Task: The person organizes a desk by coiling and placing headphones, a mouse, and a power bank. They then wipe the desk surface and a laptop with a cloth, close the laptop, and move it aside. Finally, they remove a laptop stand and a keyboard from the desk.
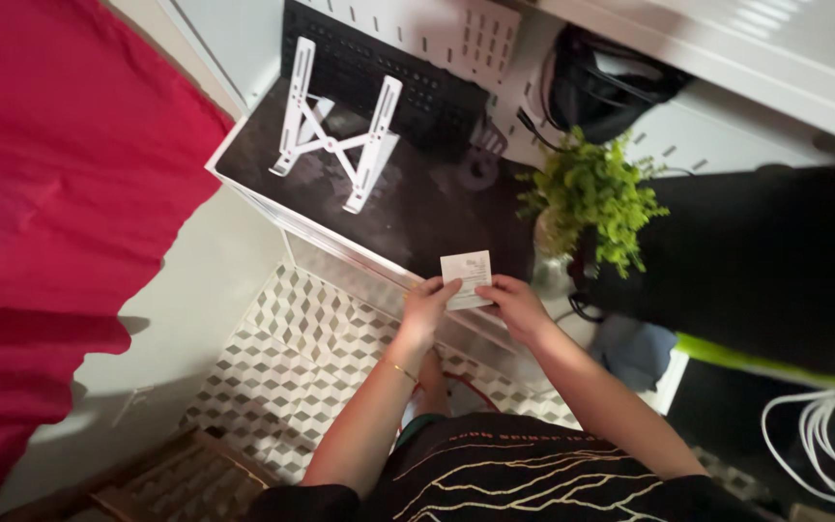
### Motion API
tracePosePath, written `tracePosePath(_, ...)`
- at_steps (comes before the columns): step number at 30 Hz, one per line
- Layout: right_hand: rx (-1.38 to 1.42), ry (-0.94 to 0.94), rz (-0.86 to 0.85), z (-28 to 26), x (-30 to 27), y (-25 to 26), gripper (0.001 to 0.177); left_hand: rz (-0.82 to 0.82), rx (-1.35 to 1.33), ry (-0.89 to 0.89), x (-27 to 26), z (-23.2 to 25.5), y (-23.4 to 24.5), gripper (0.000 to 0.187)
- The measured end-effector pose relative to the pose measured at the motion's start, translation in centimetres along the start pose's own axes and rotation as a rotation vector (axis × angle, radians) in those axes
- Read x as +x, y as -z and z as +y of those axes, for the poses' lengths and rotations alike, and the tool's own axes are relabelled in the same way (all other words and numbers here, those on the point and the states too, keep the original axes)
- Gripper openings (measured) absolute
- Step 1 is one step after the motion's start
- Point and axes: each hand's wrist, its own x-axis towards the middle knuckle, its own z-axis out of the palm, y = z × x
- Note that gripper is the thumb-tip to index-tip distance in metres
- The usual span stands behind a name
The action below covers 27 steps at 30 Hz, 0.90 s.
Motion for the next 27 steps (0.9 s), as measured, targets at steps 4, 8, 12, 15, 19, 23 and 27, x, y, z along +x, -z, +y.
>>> tracePosePath(4, 0.005, -0.019, 0.049, 0.5, -3.5, 0.9, 0.019, -0.022, 0.008, -0.053, -1.8, -1.7, -1.7, 0.026)
tracePosePath(8, 0.138, -0.081, 0.08, 0.8, -7.0, 1.8, 0.021, -0.034, 0.169, -0.039, -3.7, -3.8, -3.0, 0.026)
tracePosePath(12, 0.198, -0.04, 0.14, 2.8, -9.3, 4.7, 0.019, -0.109, 0.199, -0.021, -5.3, -6.3, -4.7, 0.027)
tracePosePath(15, 0.21, 0.035, 0.157, 5.0, -10.9, 7.3, 0.018, -0.15, 0.217, 0.033, -6.1, -8.5, -6.2, 0.027)
tracePosePath(19, 0.186, 0.108, 0.23, 6.9, -13.4, 10.1, 0.018, -0.194, 0.247, 0.055, -6.8, -11.0, -8.7, 0.026)
tracePosePath(23, 0.246, 0.04, 0.373, 7.6, -15.5, 12.0, 0.021, -0.167, 0.369, -0.006, -6.7, -13.6, -11.0, 0.029)
tracePosePath(27, 0.255, -0.1, 0.448, 9.6, -16.1, 14.1, 0.025, -0.093, 0.561, 0.005, -5.2, -16.6, -12.1, 0.035)
